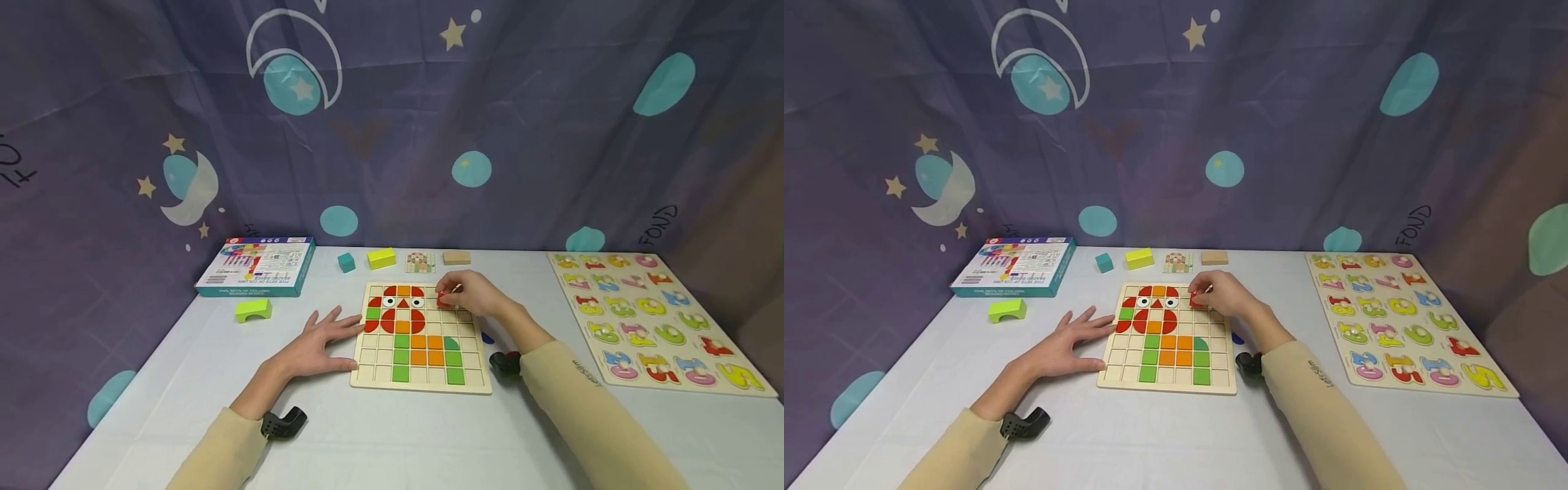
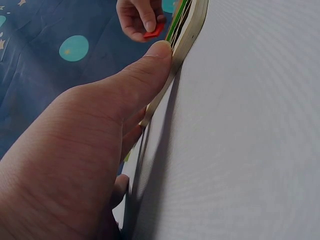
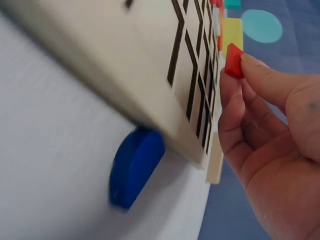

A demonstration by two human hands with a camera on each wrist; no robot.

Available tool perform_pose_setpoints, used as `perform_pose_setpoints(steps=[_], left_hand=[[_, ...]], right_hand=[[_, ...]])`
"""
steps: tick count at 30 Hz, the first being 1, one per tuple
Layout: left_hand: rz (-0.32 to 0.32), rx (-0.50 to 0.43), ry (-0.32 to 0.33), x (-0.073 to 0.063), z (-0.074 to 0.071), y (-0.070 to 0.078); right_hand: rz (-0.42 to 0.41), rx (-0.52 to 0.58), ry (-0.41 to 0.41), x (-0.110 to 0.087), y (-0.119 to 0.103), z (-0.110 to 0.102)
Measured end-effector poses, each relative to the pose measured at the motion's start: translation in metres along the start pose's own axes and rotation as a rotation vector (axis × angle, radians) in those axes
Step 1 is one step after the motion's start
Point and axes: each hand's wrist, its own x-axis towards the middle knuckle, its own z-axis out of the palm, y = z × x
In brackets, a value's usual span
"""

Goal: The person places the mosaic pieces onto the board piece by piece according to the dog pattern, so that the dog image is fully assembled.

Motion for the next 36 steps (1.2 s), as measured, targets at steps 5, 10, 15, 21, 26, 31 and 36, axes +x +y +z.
perform_pose_setpoints(steps=[5, 10, 15, 21, 26, 31, 36], left_hand=[[0.003, 0.001, 0.0, 0.0, 0.0, -0.001], [0.009, 0.007, 0.002, 0.001, 0.001, -0.002], [0.003, 0.006, 0.002, 0.001, 0.002, -0.002], [-0.001, 0.005, 0.001, 0.0, 0.001, -0.002], [-0.003, 0.005, -0.002, 0.0, 0.0, -0.001], [0.0, 0.001, -0.003, 0.001, 0.0, -0.001], [0.007, -0.003, 0.002, 0.001, 0.0, -0.001]], right_hand=[[-0.022, -0.025, -0.013, 0.012, -0.002, 0.006], [-0.023, -0.068, -0.034, 0.018, -0.007, 0.012], [0.019, -0.118, -0.034, 0.019, -0.01, 0.014], [0.027, -0.157, -0.036, 0.02, -0.013, 0.015], [-0.001, -0.204, -0.04, 0.02, -0.014, 0.015], [0.02, -0.215, -0.026, 0.02, -0.014, 0.016], [0.028, -0.204, -0.019, 0.019, -0.017, 0.016]])
